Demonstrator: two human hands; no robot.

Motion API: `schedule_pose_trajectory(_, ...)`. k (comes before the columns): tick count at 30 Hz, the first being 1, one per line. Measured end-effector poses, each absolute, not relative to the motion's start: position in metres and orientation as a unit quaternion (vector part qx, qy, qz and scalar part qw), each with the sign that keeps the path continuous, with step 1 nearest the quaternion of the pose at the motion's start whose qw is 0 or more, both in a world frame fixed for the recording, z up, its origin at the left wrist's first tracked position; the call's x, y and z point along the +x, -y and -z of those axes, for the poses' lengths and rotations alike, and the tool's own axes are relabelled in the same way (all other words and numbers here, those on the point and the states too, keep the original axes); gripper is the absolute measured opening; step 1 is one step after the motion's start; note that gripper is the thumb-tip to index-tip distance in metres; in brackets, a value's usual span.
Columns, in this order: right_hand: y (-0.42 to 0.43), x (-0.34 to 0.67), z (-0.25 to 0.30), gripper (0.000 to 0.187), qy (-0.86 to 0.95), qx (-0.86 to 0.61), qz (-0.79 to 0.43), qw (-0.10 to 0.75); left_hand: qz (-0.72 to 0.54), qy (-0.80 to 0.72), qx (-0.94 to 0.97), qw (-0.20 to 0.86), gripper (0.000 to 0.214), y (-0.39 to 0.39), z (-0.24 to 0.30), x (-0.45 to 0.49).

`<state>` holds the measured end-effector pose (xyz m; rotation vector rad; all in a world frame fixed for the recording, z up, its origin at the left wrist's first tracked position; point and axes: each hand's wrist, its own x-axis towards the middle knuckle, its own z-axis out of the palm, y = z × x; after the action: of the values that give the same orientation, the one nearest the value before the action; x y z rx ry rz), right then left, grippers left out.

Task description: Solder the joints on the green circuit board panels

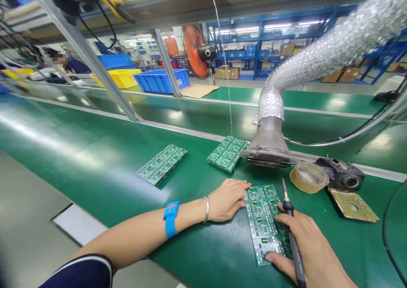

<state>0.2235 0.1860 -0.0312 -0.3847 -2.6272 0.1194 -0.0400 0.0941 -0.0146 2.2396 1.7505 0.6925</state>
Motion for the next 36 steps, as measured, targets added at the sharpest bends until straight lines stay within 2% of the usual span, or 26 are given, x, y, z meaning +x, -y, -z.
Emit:
schedule_pose_trajectory(4, -0.205, 0.237, 0.031, 0.065, 0.964, -0.147, -0.056, 0.215, -0.223, -0.607, 0.754, 0.110, 0.006, -0.089, 0.012, -0.042)
schedule_pose_trajectory(9, -0.205, 0.245, 0.015, 0.039, 0.951, -0.167, -0.063, 0.252, -0.224, -0.586, 0.768, 0.128, 0.010, -0.073, 0.004, -0.040)
schedule_pose_trajectory(12, -0.193, 0.234, 0.008, 0.044, 0.963, -0.151, -0.089, 0.206, -0.228, -0.567, 0.781, 0.128, 0.011, -0.070, 0.003, -0.040)
schedule_pose_trajectory(15, -0.186, 0.224, 0.006, 0.033, 0.967, -0.152, -0.092, 0.183, -0.227, -0.562, 0.787, 0.119, 0.012, -0.069, 0.003, -0.039)
schedule_pose_trajectory(24, -0.198, 0.229, 0.008, 0.022, 0.962, -0.116, -0.111, 0.221, -0.257, -0.551, 0.787, 0.109, 0.018, -0.065, 0.000, -0.036)
schedule_pose_trajectory(27, -0.187, 0.220, 0.003, 0.022, 0.948, -0.116, -0.118, 0.270, -0.315, -0.541, 0.771, 0.115, 0.017, -0.061, -0.005, -0.029)
schedule_pose_trajectory(32, -0.153, 0.186, -0.007, 0.015, 0.915, -0.072, -0.201, 0.343, -0.379, -0.511, 0.761, 0.122, 0.017, -0.054, -0.010, -0.014)
schedule_pose_trajectory(36, -0.143, 0.167, -0.003, 0.023, 0.898, -0.045, -0.220, 0.379, -0.384, -0.511, 0.761, 0.111, 0.021, -0.054, -0.007, -0.014)
